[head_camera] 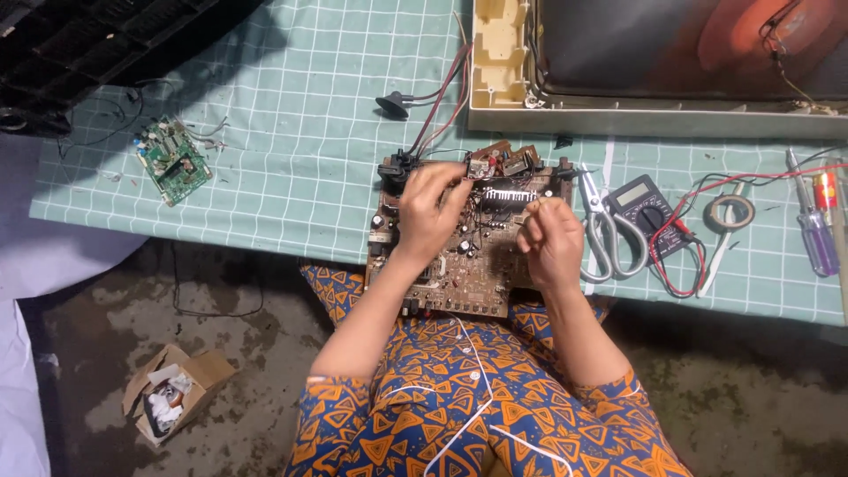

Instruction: The person uses scissors to cut a wire on a circuit board, then uses a multimeter to test components on the board. They also handle a roll of electrical tape and a small blue component while working on the electronics.

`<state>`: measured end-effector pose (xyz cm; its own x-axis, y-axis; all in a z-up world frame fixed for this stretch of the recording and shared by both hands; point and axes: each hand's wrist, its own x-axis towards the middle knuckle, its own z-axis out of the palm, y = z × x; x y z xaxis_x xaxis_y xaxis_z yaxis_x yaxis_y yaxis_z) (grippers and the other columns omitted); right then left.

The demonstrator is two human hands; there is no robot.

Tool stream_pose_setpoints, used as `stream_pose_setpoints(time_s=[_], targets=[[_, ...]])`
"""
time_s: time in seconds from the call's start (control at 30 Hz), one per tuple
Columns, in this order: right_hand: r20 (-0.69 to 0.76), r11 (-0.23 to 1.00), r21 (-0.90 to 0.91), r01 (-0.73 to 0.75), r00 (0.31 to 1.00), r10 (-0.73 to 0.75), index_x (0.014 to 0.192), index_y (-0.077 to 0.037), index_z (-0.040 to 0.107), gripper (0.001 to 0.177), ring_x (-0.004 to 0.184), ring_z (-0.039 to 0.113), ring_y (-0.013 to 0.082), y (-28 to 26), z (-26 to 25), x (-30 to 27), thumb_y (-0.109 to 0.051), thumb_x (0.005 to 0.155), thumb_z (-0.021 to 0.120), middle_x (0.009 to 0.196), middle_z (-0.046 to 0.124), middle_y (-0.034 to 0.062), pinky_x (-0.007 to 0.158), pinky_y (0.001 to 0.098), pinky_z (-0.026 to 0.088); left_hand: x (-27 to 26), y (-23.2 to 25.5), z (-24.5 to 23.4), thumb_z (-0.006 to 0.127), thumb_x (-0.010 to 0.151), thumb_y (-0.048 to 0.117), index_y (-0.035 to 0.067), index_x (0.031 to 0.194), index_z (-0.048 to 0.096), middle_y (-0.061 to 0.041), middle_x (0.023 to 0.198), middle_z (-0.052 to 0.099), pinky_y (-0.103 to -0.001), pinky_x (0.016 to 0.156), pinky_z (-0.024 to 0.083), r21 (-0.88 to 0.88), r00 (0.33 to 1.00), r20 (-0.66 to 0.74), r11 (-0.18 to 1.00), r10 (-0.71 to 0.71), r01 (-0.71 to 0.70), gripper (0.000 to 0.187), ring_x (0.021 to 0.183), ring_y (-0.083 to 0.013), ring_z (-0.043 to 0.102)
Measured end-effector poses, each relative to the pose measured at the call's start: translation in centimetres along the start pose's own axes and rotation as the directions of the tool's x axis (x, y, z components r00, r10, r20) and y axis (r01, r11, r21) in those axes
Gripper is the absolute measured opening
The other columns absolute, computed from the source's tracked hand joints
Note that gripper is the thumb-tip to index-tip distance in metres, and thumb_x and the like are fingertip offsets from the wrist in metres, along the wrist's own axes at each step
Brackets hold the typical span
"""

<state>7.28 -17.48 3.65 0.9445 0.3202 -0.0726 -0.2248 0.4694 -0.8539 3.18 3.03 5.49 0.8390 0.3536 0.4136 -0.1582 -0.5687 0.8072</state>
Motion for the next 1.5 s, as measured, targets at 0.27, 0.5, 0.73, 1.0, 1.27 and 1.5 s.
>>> stream_pose_setpoints(time_s=[0.27, 0.5, 0.73, 1.0, 1.27, 1.5], targets=[[0.284, 0.864, -0.472, 0.178, 0.958, -0.042, 0.111, 0.001, 0.073, 0.022, 0.056, 0.060, 0.0109, -0.5, 2.9, -4.4, 0.001, 0.091, 0.064, 0.062, 0.069, 0.0095, 0.054, 0.0274, 0.052, 6.2, -5.1, 9.6, 0.079, 0.084, 0.027, 0.006, 0.124, 0.065, -0.018, 0.106, 0.064, -0.061, 0.085, 0.056, 0.452, 0.916, 0.387, 0.887, -0.101, -0.093, 0.047, 0.103, -0.0443, 0.066], [0.203, 0.823, -0.548, 0.152, 0.978, -0.045, 0.108, 0.000, 0.078, 0.019, 0.071, 0.069, 0.0114, -0.9, -0.9, -5.9, -0.002, 0.090, 0.071, 0.081, 0.079, 0.0139, 0.062, 0.0314, 0.059, 6.1, -12.8, 15.5, 0.088, 0.071, 0.026, 0.013, 0.109, 0.072, -0.011, 0.093, 0.070, -0.051, 0.086, 0.050, 0.595, 0.824, 0.535, 0.776, -0.188, -0.209, 0.043, 0.095, -0.0351, 0.067], [0.124, 0.812, -0.574, 0.103, 0.992, -0.038, 0.109, 0.000, 0.078, 0.018, 0.066, 0.069, 0.0127, -2.0, -0.8, -5.4, -0.004, 0.094, 0.069, 0.078, 0.078, 0.0114, 0.061, 0.0313, 0.059, 7.4, -6.2, 10.3, 0.085, 0.073, 0.024, 0.010, 0.094, 0.066, -0.010, 0.082, 0.065, -0.048, 0.077, 0.054, 0.485, 0.883, 0.459, 0.805, 0.097, -0.341, 0.031, 0.081, -0.0335, 0.068], [0.129, 0.658, -0.728, 0.193, 0.981, -0.145, 0.098, -0.007, 0.080, 0.007, 0.070, 0.061, 0.0091, -1.3, -1.9, -3.9, -0.010, 0.096, 0.073, 0.070, 0.072, 0.0061, 0.064, 0.0312, 0.052, 7.9, 2.4, 0.1, 0.056, 0.103, 0.019, 0.010, 0.103, 0.065, -0.004, 0.086, 0.062, -0.028, 0.068, 0.055, 0.450, 0.836, -0.037, 0.755, 0.548, -0.476, 0.013, 0.078, -0.0205, 0.061], [0.146, 0.632, -0.727, 0.267, 0.960, -0.238, 0.095, -0.003, 0.078, 0.010, 0.073, 0.065, 0.0156, -1.7, -3.2, -2.9, -0.007, 0.099, 0.070, 0.078, 0.073, 0.0104, 0.071, 0.0340, 0.053, 9.7, 9.3, -8.1, 0.058, 0.104, 0.019, 0.011, 0.101, 0.066, -0.001, 0.088, 0.060, -0.027, 0.070, 0.055, 0.586, 0.717, -0.220, 0.677, 0.662, -0.445, 0.012, 0.079, -0.0173, 0.058], [0.086, 0.605, -0.764, 0.225, 0.964, -0.250, 0.100, -0.005, 0.078, 0.011, 0.059, 0.058, 0.0114, -2.3, -3.6, -1.3, -0.008, 0.101, 0.068, 0.063, 0.067, 0.0065, 0.060, 0.0300, 0.049, 9.7, 8.1, -8.8, 0.069, 0.099, 0.017, 0.011, 0.102, 0.071, -0.001, 0.094, 0.063, -0.028, 0.075, 0.059, 0.553, 0.685, -0.256, 0.685, 0.682, -0.475, 0.007, 0.087, -0.0169, 0.063]])
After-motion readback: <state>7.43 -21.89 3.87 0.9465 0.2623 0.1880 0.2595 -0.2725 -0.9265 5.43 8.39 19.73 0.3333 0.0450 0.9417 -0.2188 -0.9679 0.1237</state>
